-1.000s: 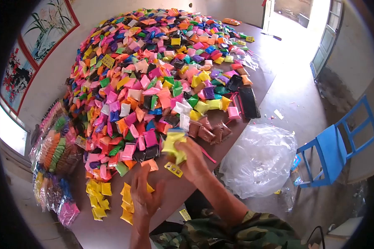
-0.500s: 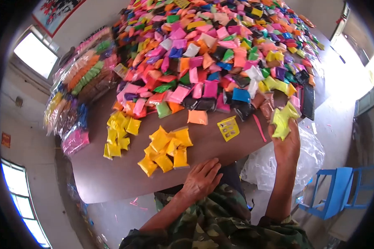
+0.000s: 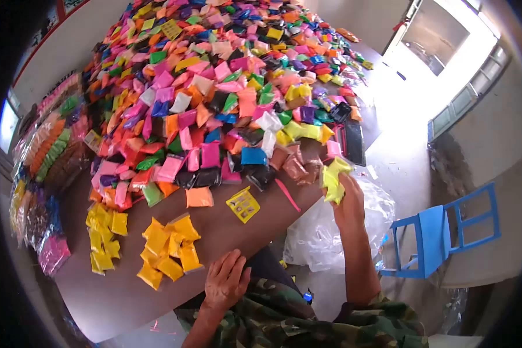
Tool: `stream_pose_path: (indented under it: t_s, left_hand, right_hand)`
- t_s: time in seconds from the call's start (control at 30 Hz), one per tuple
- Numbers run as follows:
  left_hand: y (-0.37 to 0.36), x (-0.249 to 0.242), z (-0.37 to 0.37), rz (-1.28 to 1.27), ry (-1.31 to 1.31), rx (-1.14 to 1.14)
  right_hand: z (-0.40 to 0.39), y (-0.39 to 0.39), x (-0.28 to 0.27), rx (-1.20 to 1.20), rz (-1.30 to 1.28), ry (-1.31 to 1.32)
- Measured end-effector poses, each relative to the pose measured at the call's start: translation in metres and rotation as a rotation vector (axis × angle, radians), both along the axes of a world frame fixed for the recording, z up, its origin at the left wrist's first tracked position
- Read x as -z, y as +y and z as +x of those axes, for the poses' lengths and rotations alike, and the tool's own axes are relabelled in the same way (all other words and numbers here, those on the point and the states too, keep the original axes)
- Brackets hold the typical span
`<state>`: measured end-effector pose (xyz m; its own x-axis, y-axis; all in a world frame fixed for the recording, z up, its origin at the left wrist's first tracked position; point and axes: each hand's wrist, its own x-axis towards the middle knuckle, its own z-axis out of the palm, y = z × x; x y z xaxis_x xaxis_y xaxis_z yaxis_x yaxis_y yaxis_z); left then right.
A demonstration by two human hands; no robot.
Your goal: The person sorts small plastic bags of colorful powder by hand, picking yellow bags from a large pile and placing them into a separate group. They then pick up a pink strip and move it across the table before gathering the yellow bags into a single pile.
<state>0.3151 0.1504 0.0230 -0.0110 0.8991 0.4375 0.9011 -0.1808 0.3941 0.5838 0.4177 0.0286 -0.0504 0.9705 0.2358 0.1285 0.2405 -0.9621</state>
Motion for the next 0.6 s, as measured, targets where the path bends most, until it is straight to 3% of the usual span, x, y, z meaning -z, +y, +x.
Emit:
stream_pose_path:
  t_s: [0.07,0.1,0.13,0.2,0.27,0.3,0.37,0.53,0.6]
  left_hand:
    - [-0.001,0.000,-0.001,-0.006,0.008,0.003]
    - [0.000,0.001,-0.001,-0.011,0.008,0.006]
    - [0.000,0.001,-0.001,-0.016,0.009,0.008]
    - [0.002,0.001,-0.002,-0.006,0.000,0.015]
    - [-0.002,0.000,-0.001,-0.015,-0.003,0.021]
    - [-0.003,0.001,-0.001,-0.021,-0.001,0.019]
    - [-0.001,0.001,-0.003,-0.015,-0.002,0.015]
    - [0.001,0.003,0.000,-0.010,-0.019,0.007]
    - [0.001,0.004,0.000,-0.011,0.002,0.026]
  right_hand:
    - [0.001,0.037,-0.012,0.014,-0.055,0.091]
    - [-0.007,0.070,-0.032,-0.001,-0.334,0.545]
    - [0.006,0.137,-0.006,-0.032,-0.199,0.510]
    - [0.010,0.199,-0.024,0.074,0.288,-0.047]
    - [0.008,0.215,-0.055,0.132,0.357,-0.414]
    - [0.020,0.248,-0.031,0.047,0.106,-0.243]
    - [-0.020,0.208,-0.086,0.248,-0.472,0.150]
    - [0.002,0.190,-0.014,0.246,0.013,-0.620]
    - [-0.001,0.172,-0.020,0.211,0.020,-0.808]
